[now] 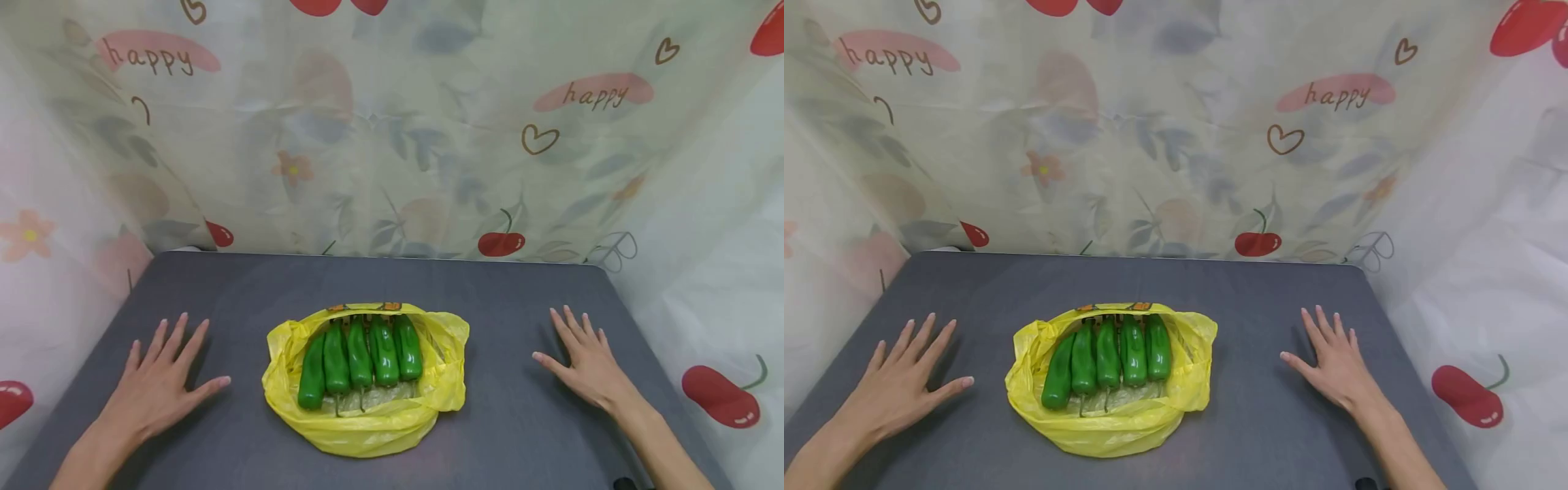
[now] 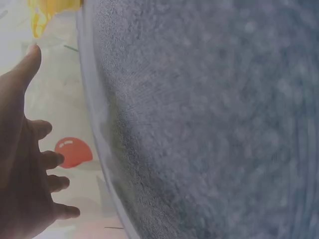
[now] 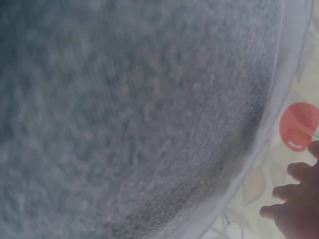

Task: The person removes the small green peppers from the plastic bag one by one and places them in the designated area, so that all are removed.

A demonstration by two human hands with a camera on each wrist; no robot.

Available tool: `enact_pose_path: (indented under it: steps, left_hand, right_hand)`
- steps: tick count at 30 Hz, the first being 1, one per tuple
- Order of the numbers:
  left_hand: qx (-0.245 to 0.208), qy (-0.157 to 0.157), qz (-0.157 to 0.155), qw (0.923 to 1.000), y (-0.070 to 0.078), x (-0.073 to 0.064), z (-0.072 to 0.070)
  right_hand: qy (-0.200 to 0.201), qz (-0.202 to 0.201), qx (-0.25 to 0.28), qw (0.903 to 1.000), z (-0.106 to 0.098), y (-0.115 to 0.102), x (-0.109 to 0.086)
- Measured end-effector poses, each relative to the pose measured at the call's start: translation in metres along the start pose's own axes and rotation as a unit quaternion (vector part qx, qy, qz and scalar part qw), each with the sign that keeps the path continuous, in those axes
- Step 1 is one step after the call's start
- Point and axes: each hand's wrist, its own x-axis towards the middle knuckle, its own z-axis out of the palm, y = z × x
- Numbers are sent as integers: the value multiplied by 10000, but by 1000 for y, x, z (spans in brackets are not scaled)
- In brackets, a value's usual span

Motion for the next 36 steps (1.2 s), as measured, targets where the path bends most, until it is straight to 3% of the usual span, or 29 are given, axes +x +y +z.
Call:
enact_pose_path:
  steps: [7, 18, 31, 36]
  left_hand:
    - [-526, -118, 108, 9985, 12, 0, -8]
    - [-906, 216, 508, 9944, 31, 0, -13]
    - [-1719, 444, 995, 9791, 50, 4, -14]
    - [-1896, 472, 1084, 9747, 53, 8, -12]
  right_hand:
    - [154, -247, 335, 9990, 3, -9, -5]
    - [477, -520, 903, 9934, 5, -30, -8]
    - [1180, -1040, 910, 9834, 8, -60, -8]
    - [1351, -1305, 1308, 9735, 9, -69, -6]
